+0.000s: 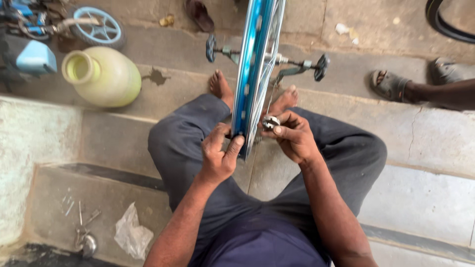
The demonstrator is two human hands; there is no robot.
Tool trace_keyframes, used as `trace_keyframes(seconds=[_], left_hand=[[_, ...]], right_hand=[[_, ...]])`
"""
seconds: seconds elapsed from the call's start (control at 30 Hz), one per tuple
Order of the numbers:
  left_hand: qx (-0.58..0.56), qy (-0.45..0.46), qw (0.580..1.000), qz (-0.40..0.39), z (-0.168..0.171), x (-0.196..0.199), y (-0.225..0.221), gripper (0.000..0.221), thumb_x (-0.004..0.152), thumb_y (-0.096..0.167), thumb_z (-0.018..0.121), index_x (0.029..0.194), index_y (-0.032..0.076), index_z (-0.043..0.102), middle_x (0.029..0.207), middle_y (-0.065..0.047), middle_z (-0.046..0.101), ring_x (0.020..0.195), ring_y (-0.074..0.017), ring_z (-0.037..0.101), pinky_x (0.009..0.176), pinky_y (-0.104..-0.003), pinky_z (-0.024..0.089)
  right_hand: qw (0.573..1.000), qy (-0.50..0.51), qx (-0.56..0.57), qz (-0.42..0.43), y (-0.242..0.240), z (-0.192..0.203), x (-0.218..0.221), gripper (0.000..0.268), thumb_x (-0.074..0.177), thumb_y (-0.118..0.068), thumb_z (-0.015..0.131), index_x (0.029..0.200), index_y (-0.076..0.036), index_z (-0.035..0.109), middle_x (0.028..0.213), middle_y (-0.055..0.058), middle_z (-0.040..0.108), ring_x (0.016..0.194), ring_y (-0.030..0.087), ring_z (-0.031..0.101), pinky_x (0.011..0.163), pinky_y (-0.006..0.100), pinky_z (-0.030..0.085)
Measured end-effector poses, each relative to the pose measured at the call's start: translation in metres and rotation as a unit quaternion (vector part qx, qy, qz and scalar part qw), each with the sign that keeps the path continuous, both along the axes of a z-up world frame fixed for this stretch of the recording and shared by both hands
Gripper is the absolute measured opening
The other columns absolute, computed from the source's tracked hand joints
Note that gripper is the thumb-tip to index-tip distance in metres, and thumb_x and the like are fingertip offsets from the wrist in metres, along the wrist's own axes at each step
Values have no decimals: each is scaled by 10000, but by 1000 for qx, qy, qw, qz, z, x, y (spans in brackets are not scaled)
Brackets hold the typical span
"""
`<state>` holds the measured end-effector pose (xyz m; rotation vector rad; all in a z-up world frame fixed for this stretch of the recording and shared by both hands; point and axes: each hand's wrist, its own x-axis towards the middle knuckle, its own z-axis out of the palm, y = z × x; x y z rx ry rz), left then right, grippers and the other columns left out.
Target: The person attaches metal components and spokes to a bicycle wheel rim by hand while it is held in a stand.
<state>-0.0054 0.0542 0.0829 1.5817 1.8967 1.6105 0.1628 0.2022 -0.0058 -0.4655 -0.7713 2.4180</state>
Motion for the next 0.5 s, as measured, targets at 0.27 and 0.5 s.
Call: trace_keyframes(seconds=[0.27,0.5], left_hand=[[59,49,996,55,45,-11,76,196,1147,190,549,1171,2,600,960,-118,626,880,-258,630,818,-407,510],[22,-50,997,61,63,-29,115,293,1142,254,465,1117,31,653,925,-84,665,809,-215,645,730,-389,528]], right_hand=[[990,64,77,-102,27,45,-25,134,943,71,726,1044,-8,685,1214,190,711,974,248,702,844,367,617],[894,34,412,-173,63,55,-81,221,976,95,695,1146,-38,645,1296,113,661,1207,183,648,1053,340,566]])
